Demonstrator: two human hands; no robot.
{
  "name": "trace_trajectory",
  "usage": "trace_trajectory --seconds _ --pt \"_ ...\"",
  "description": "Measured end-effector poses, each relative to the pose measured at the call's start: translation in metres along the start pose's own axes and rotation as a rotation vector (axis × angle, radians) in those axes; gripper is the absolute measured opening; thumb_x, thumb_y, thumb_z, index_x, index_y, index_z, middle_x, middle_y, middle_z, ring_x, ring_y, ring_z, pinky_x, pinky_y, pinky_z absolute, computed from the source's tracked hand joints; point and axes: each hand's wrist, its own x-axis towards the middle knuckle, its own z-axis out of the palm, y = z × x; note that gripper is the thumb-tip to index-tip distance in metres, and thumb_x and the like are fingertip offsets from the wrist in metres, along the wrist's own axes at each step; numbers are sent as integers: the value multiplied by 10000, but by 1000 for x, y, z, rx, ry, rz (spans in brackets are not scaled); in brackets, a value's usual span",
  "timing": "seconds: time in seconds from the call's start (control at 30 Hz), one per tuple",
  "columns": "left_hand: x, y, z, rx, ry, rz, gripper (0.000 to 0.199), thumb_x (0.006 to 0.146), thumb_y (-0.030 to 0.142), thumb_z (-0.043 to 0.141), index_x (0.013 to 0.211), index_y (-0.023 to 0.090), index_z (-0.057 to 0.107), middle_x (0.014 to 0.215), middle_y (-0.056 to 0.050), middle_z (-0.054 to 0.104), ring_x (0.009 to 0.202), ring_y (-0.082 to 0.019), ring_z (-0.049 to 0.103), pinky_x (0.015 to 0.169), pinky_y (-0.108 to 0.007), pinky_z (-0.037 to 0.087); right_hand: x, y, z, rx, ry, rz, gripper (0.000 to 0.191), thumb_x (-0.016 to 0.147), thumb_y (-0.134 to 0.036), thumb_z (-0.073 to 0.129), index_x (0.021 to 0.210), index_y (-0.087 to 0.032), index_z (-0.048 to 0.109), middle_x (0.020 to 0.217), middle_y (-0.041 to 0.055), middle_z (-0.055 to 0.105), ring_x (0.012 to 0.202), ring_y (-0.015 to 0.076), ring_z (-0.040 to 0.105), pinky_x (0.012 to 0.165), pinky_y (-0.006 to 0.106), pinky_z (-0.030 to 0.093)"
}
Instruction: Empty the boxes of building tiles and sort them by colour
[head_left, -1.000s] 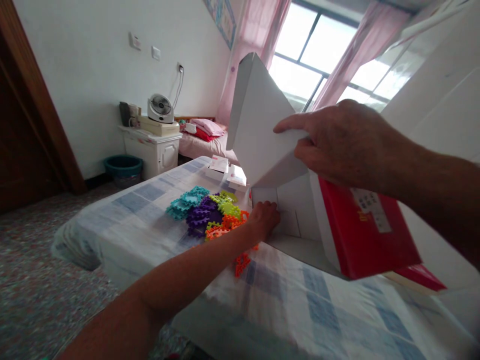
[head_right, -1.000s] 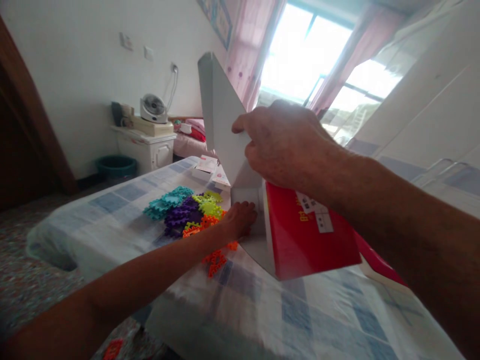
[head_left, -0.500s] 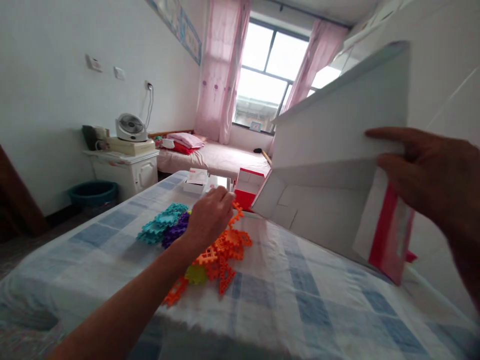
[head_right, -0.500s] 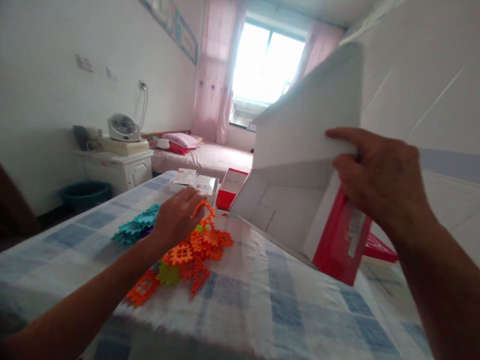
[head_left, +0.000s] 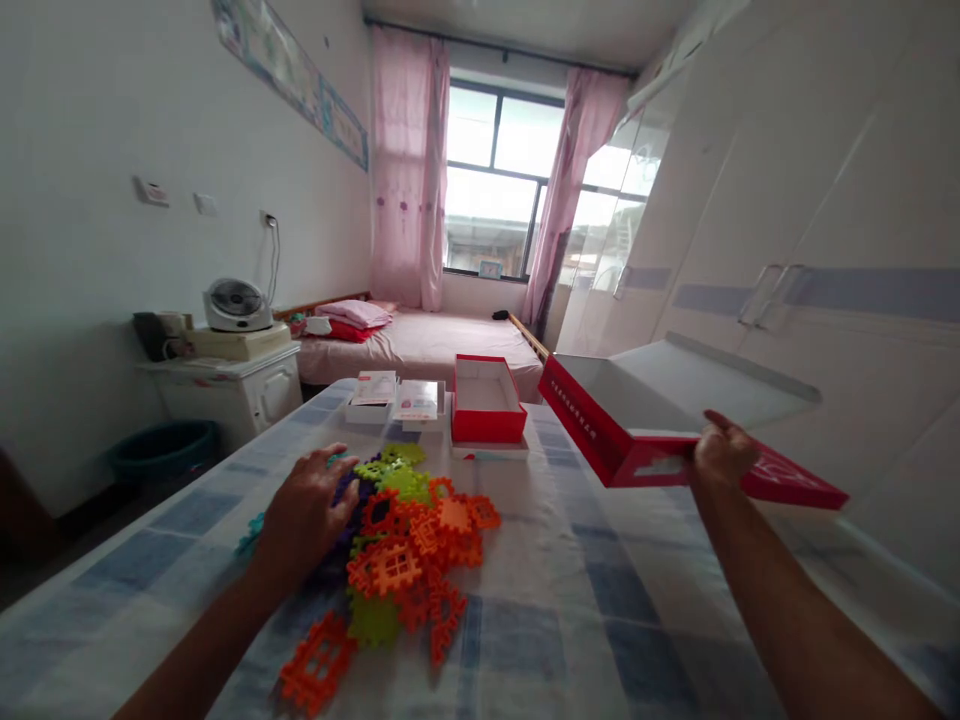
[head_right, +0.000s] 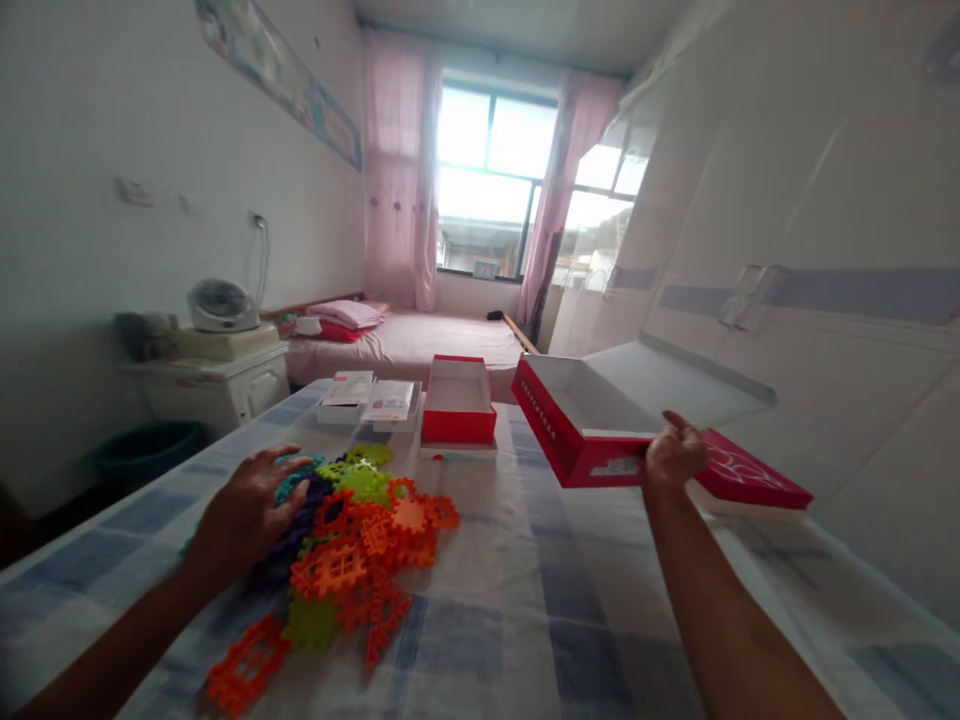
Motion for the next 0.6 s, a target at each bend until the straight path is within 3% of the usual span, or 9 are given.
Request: trace_trajectory --seconds 0.13,0.33,0.47,0.6 --pt "-7 -23 1 -3 -15 -50 352 806 352 411 995 160 637 1129 -121 571 1042 -276 524 961 -419 403 -3 -1 26 -17 100 120 508 663 -151 336 1066 -51 629 882 115 639 772 216 566 834 374 435" --pt "-15 -43 9 -13 -33 -71 357 803 368 415 988 159 637 1154 -129 559 1068 -288 515 966 -444 395 -27 5 75 -9 86 194 538 705 -131 289 1153 -57 578 1066 163 618 986 268 562 926 394 387" --pt "-18 -51 4 -8 -35 -107 383 804 406 416 977 154 647 1145 -136 568 1066 -299 522 955 -450 405 -46 10 99 2 -38 215 530 734 -155 290 1195 -60 535 1157 164 583 1092 266 525 975 390 361" --pt "-22 -59 -3 -15 -63 -185 450 828 469 379 1000 142 637 1171 -138 563 1115 -287 503 993 -432 375 -64 10 101 14 -232 186 535 781 -293 371 1270 -87 443 1251 164 518 1137 274 496 977 386 373"
